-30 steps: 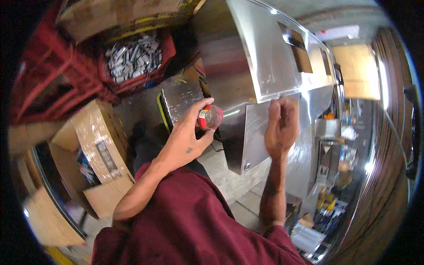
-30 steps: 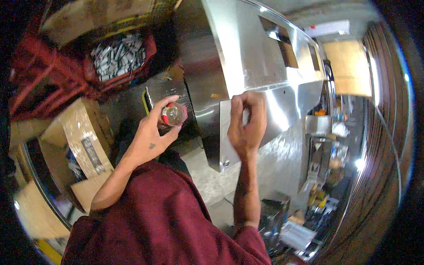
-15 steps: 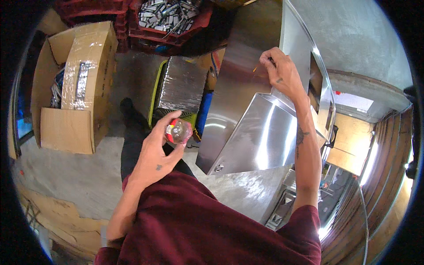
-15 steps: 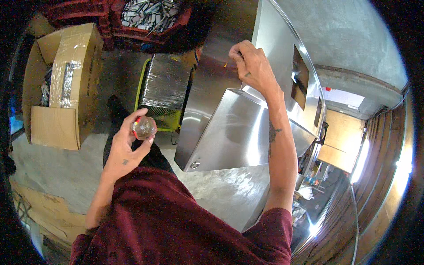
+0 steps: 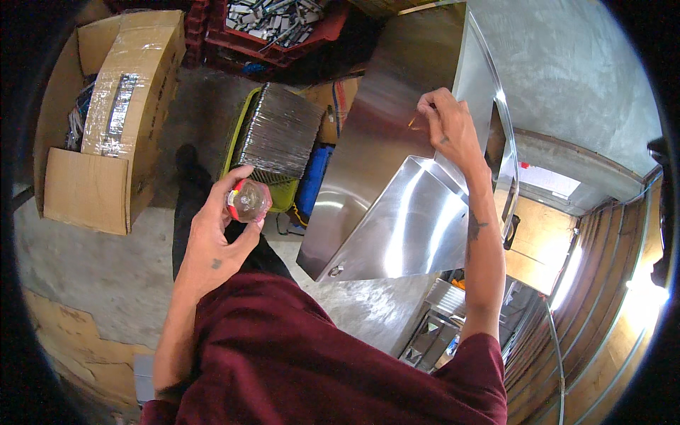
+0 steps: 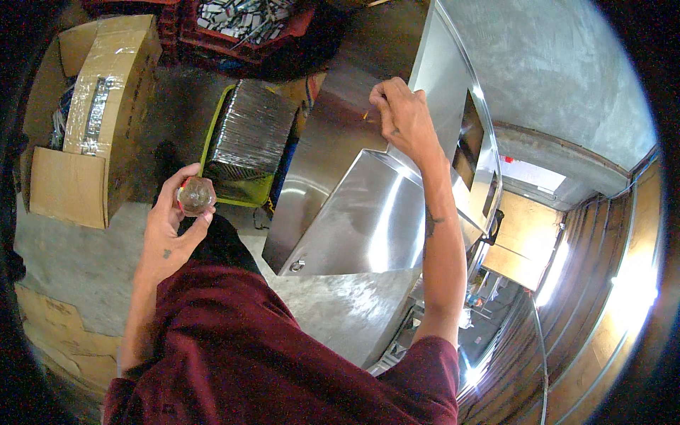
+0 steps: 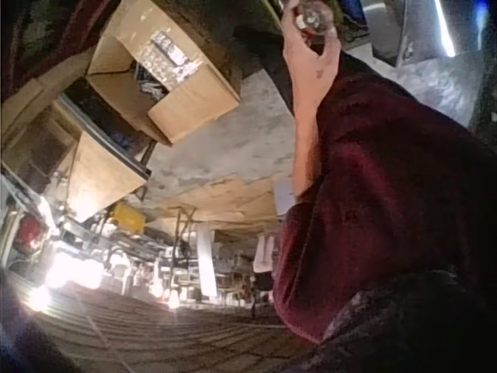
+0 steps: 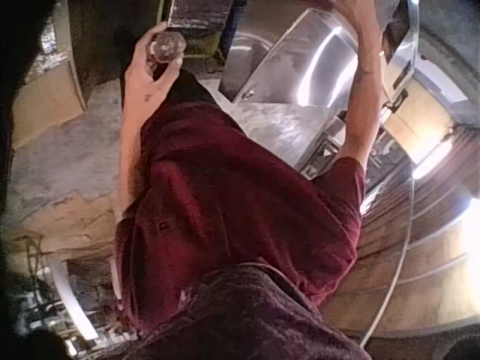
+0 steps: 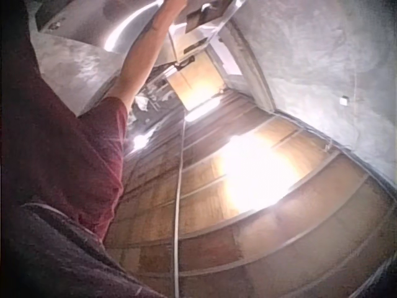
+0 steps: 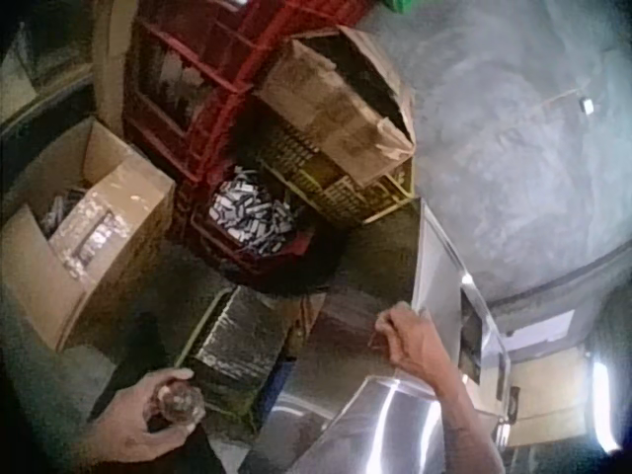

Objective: The person uses a handheld angle grinder with a polishing pad to smooth and polish the surface of a large stainless steel panel. They move the tool across the metal surface, then wipe the panel with a cloth and apply a substance from a small container.

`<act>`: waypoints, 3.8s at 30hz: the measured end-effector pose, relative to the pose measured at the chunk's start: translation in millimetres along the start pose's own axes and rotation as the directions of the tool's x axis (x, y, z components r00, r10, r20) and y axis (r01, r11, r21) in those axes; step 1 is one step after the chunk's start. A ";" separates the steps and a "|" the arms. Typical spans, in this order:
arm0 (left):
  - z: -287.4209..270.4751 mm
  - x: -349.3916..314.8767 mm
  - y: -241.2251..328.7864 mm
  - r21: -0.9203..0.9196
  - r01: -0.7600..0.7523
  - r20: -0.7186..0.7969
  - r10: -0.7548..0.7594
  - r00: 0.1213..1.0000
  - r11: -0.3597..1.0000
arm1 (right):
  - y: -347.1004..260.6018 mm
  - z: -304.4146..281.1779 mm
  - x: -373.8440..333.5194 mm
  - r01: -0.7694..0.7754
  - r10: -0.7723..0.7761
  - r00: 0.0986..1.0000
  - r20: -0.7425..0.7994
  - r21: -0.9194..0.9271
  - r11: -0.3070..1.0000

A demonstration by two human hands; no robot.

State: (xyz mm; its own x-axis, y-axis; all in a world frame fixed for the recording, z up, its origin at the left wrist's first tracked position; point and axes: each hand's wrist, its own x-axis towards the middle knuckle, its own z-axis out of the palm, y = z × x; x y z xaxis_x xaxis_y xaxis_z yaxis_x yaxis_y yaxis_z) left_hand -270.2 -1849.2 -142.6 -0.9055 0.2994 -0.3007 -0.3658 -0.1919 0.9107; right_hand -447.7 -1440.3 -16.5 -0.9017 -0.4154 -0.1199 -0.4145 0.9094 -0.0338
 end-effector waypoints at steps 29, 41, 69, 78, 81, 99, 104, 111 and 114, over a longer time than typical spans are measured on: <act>-0.7 -12.5 -3.8 0.017 0.016 -0.017 -0.016 1.000 1.000 | -0.3 3.0 0.8 0.059 -0.060 0.998 -0.013 -0.077 0.995; 1.4 -15.2 -5.8 0.006 0.003 -0.030 -0.003 1.000 1.000 | -4.0 0.3 1.1 0.045 -0.046 0.999 -0.008 -0.076 0.996; 1.0 -17.6 -5.4 0.047 -0.004 -0.010 0.004 1.000 0.999 | -4.0 1.2 0.5 0.032 -0.031 0.999 0.017 -0.087 0.996; 2.9 -19.3 -2.5 0.058 -0.023 -0.009 0.024 1.000 0.998 | 0.4 1.6 -3.5 -0.105 0.119 0.990 -0.081 0.160 0.982; 5.5 -20.5 2.4 0.065 -0.037 0.003 0.037 0.999 0.997 | 3.2 -7.8 -14.8 -0.262 0.340 0.928 -0.155 0.379 0.888; 65.6 -17.7 45.5 0.150 -0.124 0.198 0.093 0.976 0.981 | -112.5 4.7 -182.9 -0.029 0.760 0.547 -0.352 0.899 0.437; 93.3 6.8 71.8 0.088 -0.085 0.237 0.062 0.969 0.993 | -146.0 40.5 -203.5 0.153 0.916 0.289 -0.277 0.958 0.241; 134.7 121.1 112.5 0.225 -0.347 0.450 0.219 0.866 0.910 | -172.3 79.3 -160.9 0.242 0.970 -0.209 -0.122 0.955 0.172; 174.8 184.2 134.9 0.215 -0.436 0.541 0.265 0.798 0.874 | -179.7 90.1 -120.4 0.187 0.902 -0.422 -0.086 0.966 0.179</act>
State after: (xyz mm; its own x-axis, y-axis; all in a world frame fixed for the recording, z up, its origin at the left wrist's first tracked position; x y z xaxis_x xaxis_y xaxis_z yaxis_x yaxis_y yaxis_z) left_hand -448.8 -1656.5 -25.5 -0.7036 0.6936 0.1546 0.1212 -0.0973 0.9879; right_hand -253.6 -1552.0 -85.5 -0.0037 0.9945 0.1050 -0.1239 0.1037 -0.9869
